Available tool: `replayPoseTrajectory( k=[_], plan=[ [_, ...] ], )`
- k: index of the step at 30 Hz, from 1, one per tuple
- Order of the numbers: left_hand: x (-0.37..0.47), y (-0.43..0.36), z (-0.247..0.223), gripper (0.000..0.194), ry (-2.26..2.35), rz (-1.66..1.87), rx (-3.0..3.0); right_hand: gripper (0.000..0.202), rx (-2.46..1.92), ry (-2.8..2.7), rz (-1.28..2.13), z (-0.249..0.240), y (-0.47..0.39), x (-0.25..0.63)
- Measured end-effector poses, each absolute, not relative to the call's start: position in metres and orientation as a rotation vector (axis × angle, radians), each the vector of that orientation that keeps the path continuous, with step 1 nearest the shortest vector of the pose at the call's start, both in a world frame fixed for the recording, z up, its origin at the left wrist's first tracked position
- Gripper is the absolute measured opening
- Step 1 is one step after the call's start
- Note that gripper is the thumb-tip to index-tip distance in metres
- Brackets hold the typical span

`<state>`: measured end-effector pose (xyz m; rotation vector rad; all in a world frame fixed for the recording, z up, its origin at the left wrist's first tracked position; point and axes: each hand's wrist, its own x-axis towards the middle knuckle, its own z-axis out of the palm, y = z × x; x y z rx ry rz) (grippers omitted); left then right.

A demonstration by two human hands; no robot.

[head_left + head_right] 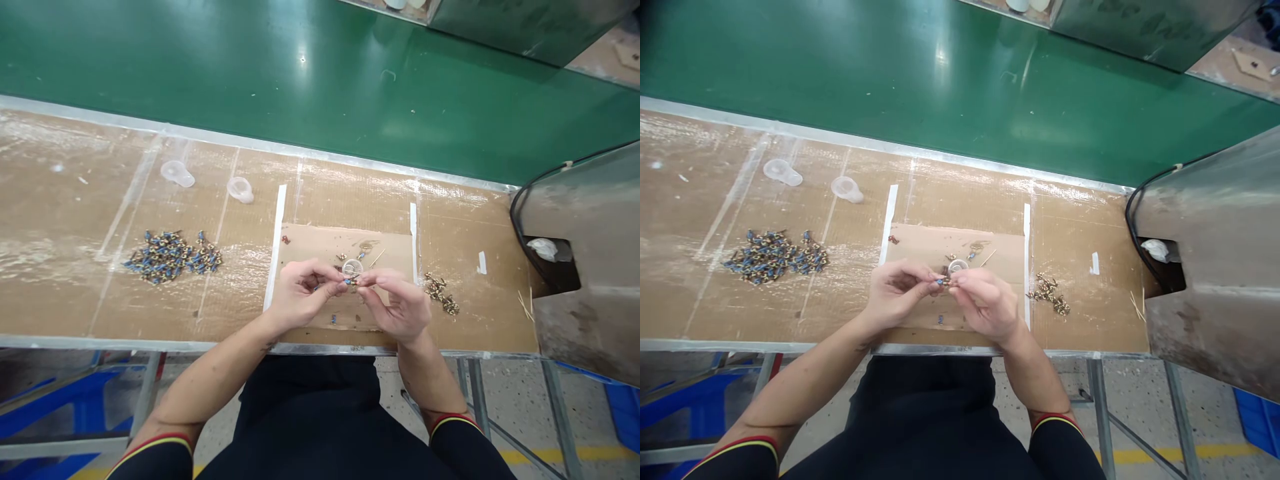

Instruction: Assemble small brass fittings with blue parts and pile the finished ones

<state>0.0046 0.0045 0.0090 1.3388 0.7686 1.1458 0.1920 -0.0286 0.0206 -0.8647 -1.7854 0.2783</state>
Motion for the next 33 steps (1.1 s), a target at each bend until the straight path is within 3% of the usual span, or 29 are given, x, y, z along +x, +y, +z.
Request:
replayPoseTrajectory(
  k=[9,20,33],
  plan=[
    [0.007,0.002,0.008,0.005,0.583,1.387,1.626,0.011,-1.005,-1.937,0.263,0.034,-0.029,0.193],
    [0.005,0.006,0.008,0.024,0.689,1.240,2.060,0.009,-1.018,-1.922,0.116,0.031,-0.028,0.189],
    [0.013,0.000,0.001,0.012,0.657,1.578,2.197,0.016,-1.090,-1.993,0.232,0.035,-0.035,0.182]
  ],
)
